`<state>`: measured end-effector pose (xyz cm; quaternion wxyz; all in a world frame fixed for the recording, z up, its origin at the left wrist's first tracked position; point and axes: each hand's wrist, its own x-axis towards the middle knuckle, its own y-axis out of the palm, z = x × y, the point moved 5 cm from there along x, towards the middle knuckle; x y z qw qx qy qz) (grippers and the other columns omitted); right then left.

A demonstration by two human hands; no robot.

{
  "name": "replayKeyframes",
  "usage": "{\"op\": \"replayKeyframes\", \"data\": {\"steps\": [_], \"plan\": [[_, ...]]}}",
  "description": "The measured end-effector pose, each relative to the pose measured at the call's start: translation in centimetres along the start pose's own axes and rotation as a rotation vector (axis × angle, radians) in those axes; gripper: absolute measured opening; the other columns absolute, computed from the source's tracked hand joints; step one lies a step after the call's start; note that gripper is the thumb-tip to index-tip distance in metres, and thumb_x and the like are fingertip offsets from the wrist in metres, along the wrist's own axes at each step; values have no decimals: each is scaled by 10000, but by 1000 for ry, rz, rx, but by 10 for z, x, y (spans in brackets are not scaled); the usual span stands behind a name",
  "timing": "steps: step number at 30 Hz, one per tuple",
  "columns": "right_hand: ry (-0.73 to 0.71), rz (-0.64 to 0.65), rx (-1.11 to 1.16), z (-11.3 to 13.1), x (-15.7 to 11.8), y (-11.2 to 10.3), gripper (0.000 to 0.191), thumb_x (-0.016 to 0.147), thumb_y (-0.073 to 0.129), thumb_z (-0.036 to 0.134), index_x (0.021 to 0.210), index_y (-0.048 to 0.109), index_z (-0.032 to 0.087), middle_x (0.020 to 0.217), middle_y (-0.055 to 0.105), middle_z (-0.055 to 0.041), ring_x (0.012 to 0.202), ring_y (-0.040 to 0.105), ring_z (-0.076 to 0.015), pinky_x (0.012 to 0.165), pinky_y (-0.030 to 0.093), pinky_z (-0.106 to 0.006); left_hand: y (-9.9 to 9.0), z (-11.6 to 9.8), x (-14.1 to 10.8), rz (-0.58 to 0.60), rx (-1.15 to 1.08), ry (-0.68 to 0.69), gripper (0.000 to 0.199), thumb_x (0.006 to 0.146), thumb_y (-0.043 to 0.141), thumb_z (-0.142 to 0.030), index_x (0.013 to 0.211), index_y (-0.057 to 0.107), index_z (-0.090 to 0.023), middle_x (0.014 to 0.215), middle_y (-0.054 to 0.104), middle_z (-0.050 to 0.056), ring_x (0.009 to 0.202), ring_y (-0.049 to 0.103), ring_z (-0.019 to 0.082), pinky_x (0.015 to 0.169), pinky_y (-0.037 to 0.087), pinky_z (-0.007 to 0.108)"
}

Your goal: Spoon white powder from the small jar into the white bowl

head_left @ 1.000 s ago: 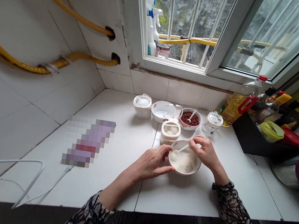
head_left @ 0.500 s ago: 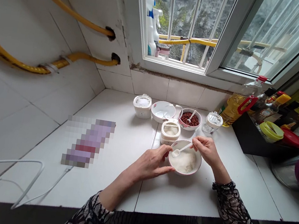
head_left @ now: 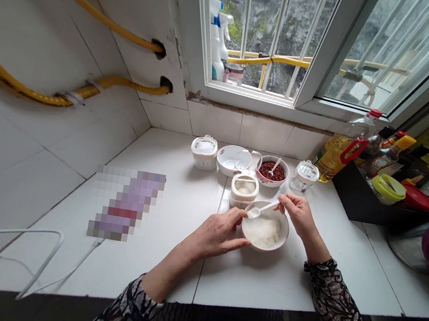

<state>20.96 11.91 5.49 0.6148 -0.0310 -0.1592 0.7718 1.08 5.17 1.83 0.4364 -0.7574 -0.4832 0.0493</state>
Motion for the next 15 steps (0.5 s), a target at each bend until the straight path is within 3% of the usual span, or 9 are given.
{"op": "replayKeyframes", "data": {"steps": [10, 15], "plan": [[-16, -150, 49, -8, 4, 2, 549, 828, 599, 697, 593, 594, 200, 624, 654, -41, 653, 616, -178, 722, 513, -329, 0, -1, 0, -11, 19, 28, 388, 962, 559, -522, 1134, 479, -184, 915, 616, 32, 704, 650, 178, 608, 534, 310], [-157, -200, -162, 2, 0, 4, 472, 907, 556, 614, 676, 632, 209, 662, 674, -41, 658, 610, -188, 706, 493, -330, 1, 0, 0, 3, 16, 14, 367, 949, 588, -482, 1143, 482, -189, 938, 613, 34, 710, 643, 169, 617, 532, 304]]}}
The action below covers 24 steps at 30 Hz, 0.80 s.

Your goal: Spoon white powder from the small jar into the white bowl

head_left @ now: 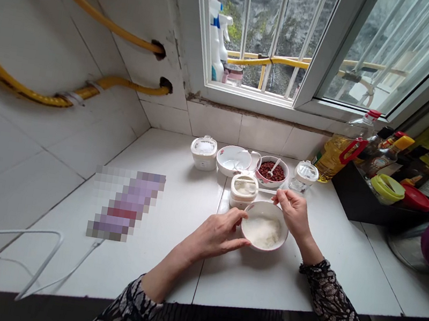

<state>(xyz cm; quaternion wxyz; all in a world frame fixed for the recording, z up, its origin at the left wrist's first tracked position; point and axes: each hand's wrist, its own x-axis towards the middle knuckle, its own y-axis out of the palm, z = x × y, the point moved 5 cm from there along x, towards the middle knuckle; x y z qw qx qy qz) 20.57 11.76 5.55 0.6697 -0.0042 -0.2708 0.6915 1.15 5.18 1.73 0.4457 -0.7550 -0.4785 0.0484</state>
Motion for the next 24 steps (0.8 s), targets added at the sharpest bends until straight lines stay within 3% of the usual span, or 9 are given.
{"op": "replayKeyframes", "data": {"steps": [5, 9, 12, 16, 22, 24], "plan": [[-220, -18, -247, 18, -6, 3, 353, 958, 545, 459, 710, 635, 225, 705, 693, -50, 707, 617, -209, 823, 469, -369, 1, 1, 0, 1, -5, -1, 359, 938, 606, -468, 1139, 488, -195, 941, 607, 29, 719, 639, 164, 627, 529, 298], [-225, -84, -248, 22, -6, -3, 354, 962, 531, 438, 692, 613, 225, 692, 681, -44, 725, 620, -212, 811, 470, -364, 1, 1, 0, 3, 2, 7, 360, 947, 597, -474, 1135, 487, -188, 945, 608, 36, 714, 636, 165, 625, 531, 305], [-154, -105, -169, 20, -5, -13, 364, 951, 534, 446, 675, 601, 218, 670, 663, -37, 682, 607, -199, 720, 473, -337, 0, 0, 0, 6, 1, 4, 358, 951, 590, -479, 1132, 487, -187, 958, 611, 41, 719, 637, 165, 628, 534, 306], [-115, 35, -130, 18, -1, -20, 387, 933, 534, 439, 623, 586, 213, 625, 637, -23, 616, 572, -174, 634, 456, -307, -1, -1, 0, 9, -12, -3, 357, 946, 593, -483, 1131, 500, -192, 960, 611, 37, 727, 638, 163, 641, 536, 303], [-365, 211, -403, 24, -4, -4, 343, 910, 517, 279, 575, 468, 226, 531, 536, 33, 532, 433, -132, 930, 436, -398, -1, 0, 0, 7, -27, -24, 364, 940, 599, -495, 1125, 505, -196, 926, 606, 29, 711, 636, 169, 623, 529, 301], [-410, 263, -434, 26, -8, 6, 333, 918, 497, 251, 589, 452, 225, 535, 523, 39, 535, 424, -128, 964, 419, -410, -1, 1, 0, 5, -29, -26, 366, 944, 590, -505, 1126, 503, -200, 919, 603, 26, 709, 637, 170, 623, 529, 299]]}}
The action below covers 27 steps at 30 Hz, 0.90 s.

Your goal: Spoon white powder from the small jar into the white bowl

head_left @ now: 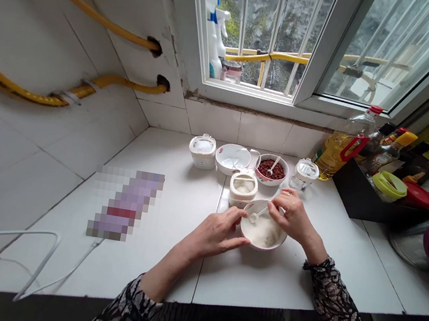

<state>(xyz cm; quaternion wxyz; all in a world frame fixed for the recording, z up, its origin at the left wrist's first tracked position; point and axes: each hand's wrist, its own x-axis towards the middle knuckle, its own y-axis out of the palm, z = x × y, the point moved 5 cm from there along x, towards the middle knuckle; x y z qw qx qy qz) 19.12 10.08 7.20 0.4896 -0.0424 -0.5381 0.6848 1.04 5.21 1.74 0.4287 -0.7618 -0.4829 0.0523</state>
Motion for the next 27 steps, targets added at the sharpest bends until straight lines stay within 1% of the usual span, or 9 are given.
{"op": "replayKeyframes", "data": {"steps": [3, 7, 11, 16, 21, 27], "plan": [[-33, 45, 51, 7, -1, 10, 332, 932, 471, 243, 602, 442, 226, 541, 507, 43, 542, 425, -130, 958, 430, -404, 0, 1, 0, 0, 1, -9, 373, 949, 579, -513, 1142, 497, -205, 918, 600, 22, 711, 641, 169, 626, 532, 297], [7, 55, 132, 5, -3, 15, 340, 931, 474, 253, 593, 439, 226, 530, 477, 54, 526, 392, -126, 967, 443, -409, 1, 1, 0, 0, -3, -5, 373, 952, 574, -516, 1146, 495, -206, 911, 599, 18, 717, 649, 172, 629, 540, 302], [78, -8, 151, -2, -3, 9, 352, 917, 483, 257, 573, 416, 224, 515, 447, 60, 512, 362, -120, 971, 444, -412, 1, 0, 0, -4, 3, 6, 368, 958, 568, -515, 1135, 502, -199, 899, 601, 20, 704, 643, 171, 619, 537, 305], [144, -81, 177, -9, -2, -1, 333, 904, 503, 270, 579, 450, 226, 536, 505, 38, 552, 451, -137, 944, 460, -402, 1, -1, 0, -17, 11, 28, 389, 967, 552, -527, 1143, 499, -184, 910, 606, 31, 700, 642, 170, 622, 540, 306], [154, -91, 176, -12, -3, -3, 352, 901, 521, 280, 558, 469, 218, 535, 517, 31, 565, 477, -138, 940, 473, -412, 0, -2, 0, -24, 8, 25, 396, 962, 563, -526, 1136, 511, -174, 917, 614, 34, 696, 642, 168, 615, 542, 306], [192, -116, 183, -16, -5, -6, 355, 903, 530, 299, 558, 514, 216, 536, 540, 20, 589, 509, -151, 907, 481, -377, 0, -3, 0, -15, -1, 4, 402, 956, 568, -537, 1143, 503, -188, 931, 617, 30, 691, 639, 164, 617, 540, 308]]}}
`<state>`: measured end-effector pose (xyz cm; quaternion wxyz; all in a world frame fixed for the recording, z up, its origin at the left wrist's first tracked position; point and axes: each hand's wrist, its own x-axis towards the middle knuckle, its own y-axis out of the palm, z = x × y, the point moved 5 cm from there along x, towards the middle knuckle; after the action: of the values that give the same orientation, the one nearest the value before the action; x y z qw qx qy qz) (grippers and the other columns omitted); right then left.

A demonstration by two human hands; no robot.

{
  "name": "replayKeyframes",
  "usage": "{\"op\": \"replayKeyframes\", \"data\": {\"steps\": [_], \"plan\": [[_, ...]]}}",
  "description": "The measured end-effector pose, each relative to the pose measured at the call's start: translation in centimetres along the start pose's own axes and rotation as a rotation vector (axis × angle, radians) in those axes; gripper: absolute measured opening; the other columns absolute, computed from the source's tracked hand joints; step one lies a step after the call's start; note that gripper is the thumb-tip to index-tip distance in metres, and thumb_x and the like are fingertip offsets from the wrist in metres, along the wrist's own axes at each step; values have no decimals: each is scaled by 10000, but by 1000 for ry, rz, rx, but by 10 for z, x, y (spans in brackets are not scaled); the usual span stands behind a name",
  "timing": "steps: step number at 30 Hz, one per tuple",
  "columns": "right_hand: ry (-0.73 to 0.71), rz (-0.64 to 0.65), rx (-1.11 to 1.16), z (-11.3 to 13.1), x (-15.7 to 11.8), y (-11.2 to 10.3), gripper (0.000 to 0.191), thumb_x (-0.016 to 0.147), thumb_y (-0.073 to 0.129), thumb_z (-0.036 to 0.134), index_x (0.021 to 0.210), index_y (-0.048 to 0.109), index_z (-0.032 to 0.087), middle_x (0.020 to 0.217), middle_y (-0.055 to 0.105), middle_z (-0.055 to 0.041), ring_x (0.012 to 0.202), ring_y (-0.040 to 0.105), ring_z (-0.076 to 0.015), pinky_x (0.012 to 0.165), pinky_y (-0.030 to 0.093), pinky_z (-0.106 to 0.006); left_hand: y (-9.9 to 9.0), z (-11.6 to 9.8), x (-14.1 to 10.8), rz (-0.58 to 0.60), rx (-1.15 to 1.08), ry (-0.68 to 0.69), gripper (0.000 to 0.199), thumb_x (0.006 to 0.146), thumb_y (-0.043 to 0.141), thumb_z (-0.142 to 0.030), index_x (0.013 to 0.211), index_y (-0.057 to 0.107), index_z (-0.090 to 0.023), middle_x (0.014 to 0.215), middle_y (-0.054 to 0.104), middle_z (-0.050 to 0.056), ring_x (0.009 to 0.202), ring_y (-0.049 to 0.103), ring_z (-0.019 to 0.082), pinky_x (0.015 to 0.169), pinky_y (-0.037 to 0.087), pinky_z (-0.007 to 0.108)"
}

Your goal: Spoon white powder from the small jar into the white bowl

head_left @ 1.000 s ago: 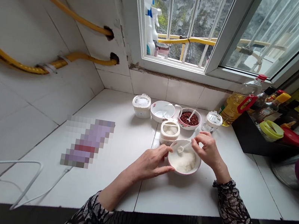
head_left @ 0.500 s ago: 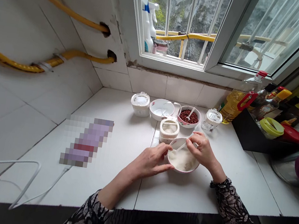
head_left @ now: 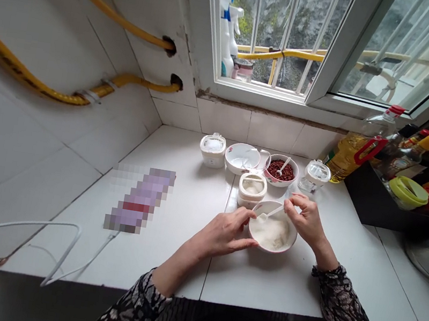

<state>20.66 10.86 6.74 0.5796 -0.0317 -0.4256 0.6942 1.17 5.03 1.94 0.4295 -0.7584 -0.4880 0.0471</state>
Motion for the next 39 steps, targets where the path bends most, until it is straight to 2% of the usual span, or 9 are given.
{"op": "replayKeyframes", "data": {"steps": [6, 10, 16, 22, 27, 31, 35, 37, 39], "plan": [[150, -13, 89, -5, 1, -6, 403, 900, 536, 352, 526, 499, 208, 536, 511, 13, 563, 483, -139, 659, 441, -296, 1, 0, 0, -8, 8, 29, 426, 970, 533, -561, 1159, 496, -181, 945, 614, 40, 694, 636, 169, 611, 539, 309], [262, 9, 201, -13, 1, -7, 454, 880, 570, 462, 513, 500, 203, 521, 518, 12, 534, 467, -127, 582, 402, -273, 1, 0, -1, 4, 2, 14, 432, 964, 542, -571, 1153, 489, -186, 940, 605, 37, 719, 641, 177, 621, 542, 310], [397, 53, 355, -26, 0, -6, 545, 816, 628, 637, 508, 532, 197, 536, 581, -8, 548, 512, -135, 592, 428, -276, 2, 2, -3, 18, -23, 0, 412, 949, 592, -521, 1166, 492, -185, 953, 622, 45, 730, 647, 182, 627, 541, 310], [485, 81, 474, -30, -1, -7, 567, 753, 690, 687, 502, 568, 193, 560, 618, -28, 606, 578, -161, 631, 458, -290, 3, 3, -3, 8, -8, 8, 408, 934, 617, -504, 1166, 495, -192, 900, 606, 26, 703, 626, 177, 602, 524, 293], [542, -18, 542, -31, -1, -11, 554, 719, 722, 697, 516, 596, 197, 583, 644, -33, 642, 605, -178, 695, 490, -313, 3, 2, -4, -3, -16, 9, 426, 943, 602, -527, 1184, 473, -200, 892, 591, 17, 700, 634, 179, 590, 519, 283], [518, -120, 520, -25, 0, -8, 535, 757, 691, 696, 562, 628, 202, 620, 667, -40, 700, 640, -200, 752, 512, -333, 3, 1, -5, -5, -4, 22, 433, 955, 579, -542, 1191, 453, -202, 888, 588, 15, 697, 636, 181, 589, 518, 285], [439, -176, 409, -12, 0, -3, 473, 867, 612, 632, 667, 659, 205, 685, 707, -42, 728, 664, -206, 761, 523, -331, 3, 0, -4, -20, 9, 37, 440, 965, 554, -554, 1199, 436, -200, 883, 584, 16, 676, 627, 179, 565, 507, 283], [325, -192, 257, -3, 1, -2, 398, 932, 574, 533, 717, 666, 211, 724, 723, -43, 742, 671, -208, 772, 522, -339, 3, 0, -4, -15, 16, 41, 444, 965, 557, -551, 1204, 431, -199, 889, 586, 19, 681, 628, 182, 563, 507, 284], [110, -169, 45, 10, 3, -1, 289, 958, 570, 396, 756, 676, 219, 759, 736, -44, 766, 677, -210, 853, 510, -379, 4, 0, -5, -5, 18, 37, 444, 957, 575, -538, 1207, 431, -201, 893, 588, 19, 694, 633, 185, 571, 510, 286]]}}
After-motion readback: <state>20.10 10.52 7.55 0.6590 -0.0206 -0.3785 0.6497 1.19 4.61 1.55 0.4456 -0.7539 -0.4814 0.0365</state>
